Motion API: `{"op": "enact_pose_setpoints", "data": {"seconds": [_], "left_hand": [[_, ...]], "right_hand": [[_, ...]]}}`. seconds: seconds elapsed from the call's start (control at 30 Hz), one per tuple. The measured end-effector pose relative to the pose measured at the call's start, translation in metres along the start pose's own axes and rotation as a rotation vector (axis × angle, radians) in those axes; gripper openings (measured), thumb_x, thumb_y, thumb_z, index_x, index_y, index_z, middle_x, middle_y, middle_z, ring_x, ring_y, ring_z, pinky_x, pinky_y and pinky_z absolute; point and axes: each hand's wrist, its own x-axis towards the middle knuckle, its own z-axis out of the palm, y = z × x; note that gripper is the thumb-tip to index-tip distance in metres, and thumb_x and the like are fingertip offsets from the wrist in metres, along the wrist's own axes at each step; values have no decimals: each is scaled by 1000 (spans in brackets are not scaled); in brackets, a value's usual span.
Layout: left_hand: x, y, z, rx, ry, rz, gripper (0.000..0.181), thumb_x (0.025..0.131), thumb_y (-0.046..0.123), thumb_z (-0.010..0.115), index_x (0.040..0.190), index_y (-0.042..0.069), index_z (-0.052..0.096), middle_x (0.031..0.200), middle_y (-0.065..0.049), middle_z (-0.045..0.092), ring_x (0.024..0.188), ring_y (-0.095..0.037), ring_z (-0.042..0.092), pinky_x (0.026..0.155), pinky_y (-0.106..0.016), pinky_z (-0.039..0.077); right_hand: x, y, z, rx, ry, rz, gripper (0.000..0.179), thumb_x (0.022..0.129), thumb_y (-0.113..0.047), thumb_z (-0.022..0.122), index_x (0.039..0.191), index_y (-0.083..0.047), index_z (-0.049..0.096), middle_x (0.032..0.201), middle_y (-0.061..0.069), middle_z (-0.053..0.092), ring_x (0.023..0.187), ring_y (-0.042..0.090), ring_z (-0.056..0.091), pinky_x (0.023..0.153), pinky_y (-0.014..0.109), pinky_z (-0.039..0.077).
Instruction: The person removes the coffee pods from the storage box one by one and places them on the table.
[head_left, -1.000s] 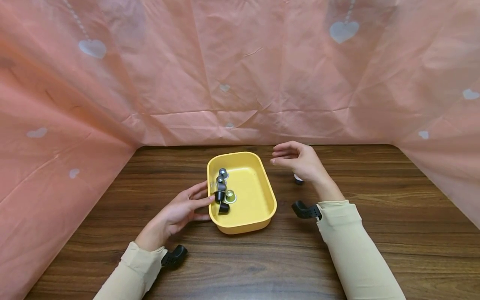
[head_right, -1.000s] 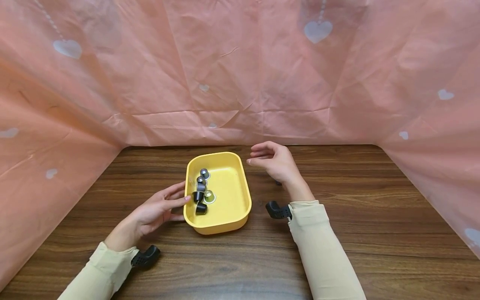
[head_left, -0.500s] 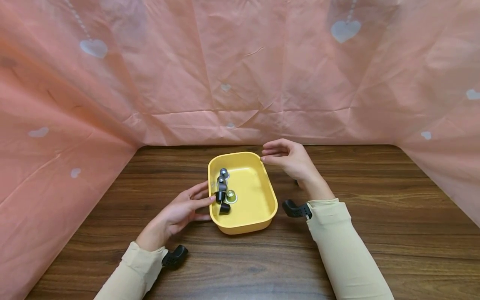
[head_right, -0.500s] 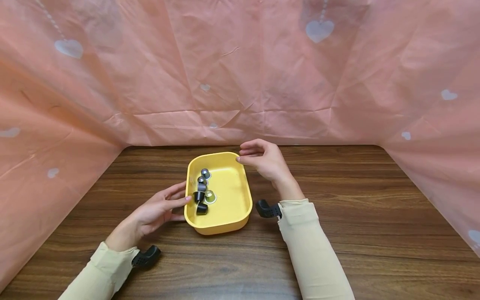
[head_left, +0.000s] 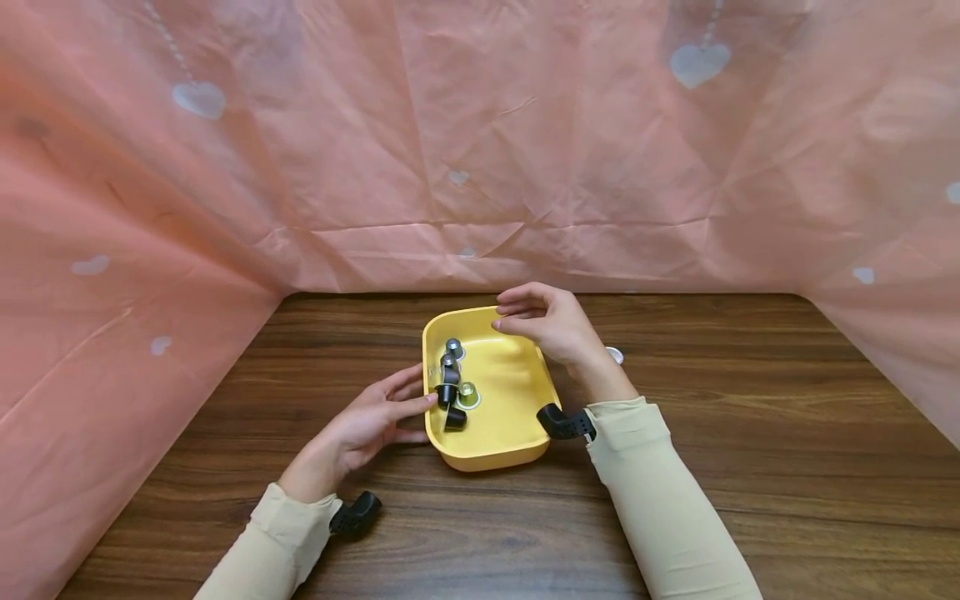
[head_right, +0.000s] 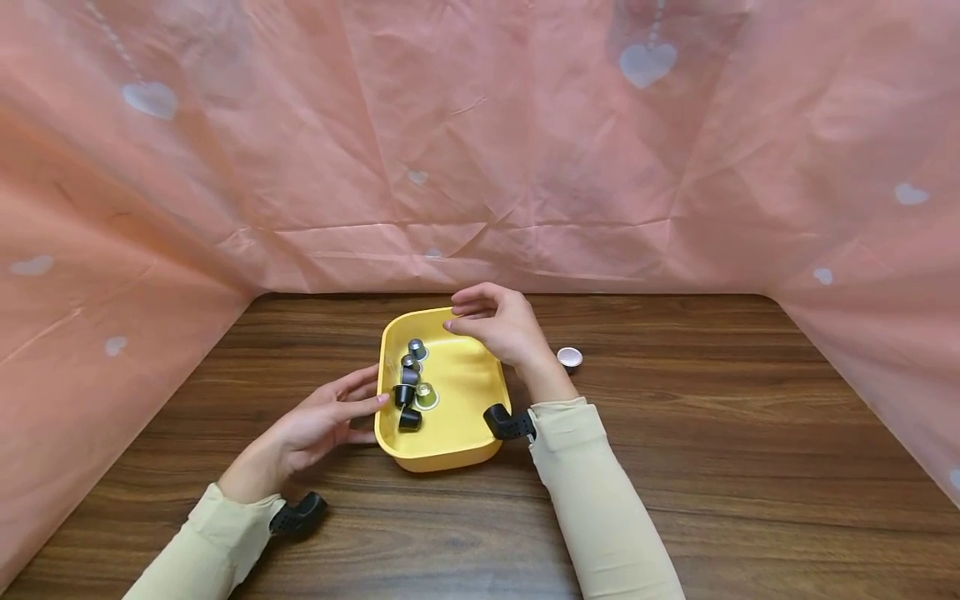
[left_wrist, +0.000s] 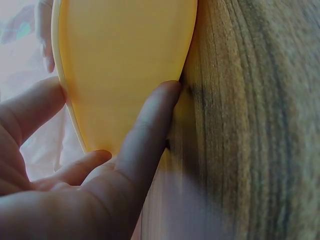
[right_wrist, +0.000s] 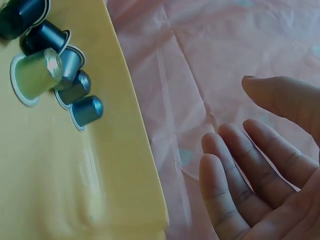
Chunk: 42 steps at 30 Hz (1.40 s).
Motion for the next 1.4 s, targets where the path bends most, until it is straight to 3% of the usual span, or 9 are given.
{"op": "enact_pose_setpoints", "data": {"seconds": [0.37,0.77,1.23,1.4], "left_hand": [[2,-1,2,7,4,-11,76,108,12,62,172,8,22,174,-24,32,137,-29,58,101,-47,62],[5,-3,5,-2,-8,5,76,107,12,62,172,7,21,173,-25,32,133,-28,62,102,-50,62],[6,-6,4,-2,6,6,77,106,13,64,171,7,23,173,-25,33,139,-29,58,102,-50,62],[7,-5,5,1,8,5,77,106,14,65,171,8,23,174,-24,33,141,-31,56,102,-50,62]], "right_hand": [[12,1,16,-23,11,14,36,91,-10,86,124,-3,75,120,18,79,95,14,76,87,24,62],[35,3,37,-101,23,75,34,90,-13,87,122,-8,76,119,12,80,109,26,77,97,36,61],[47,4,48,-63,84,116,30,89,-13,87,118,-9,77,114,12,82,97,19,77,79,24,60],[50,8,49,-117,102,116,29,88,-14,88,115,-9,78,112,12,83,96,19,77,78,23,59]]}}
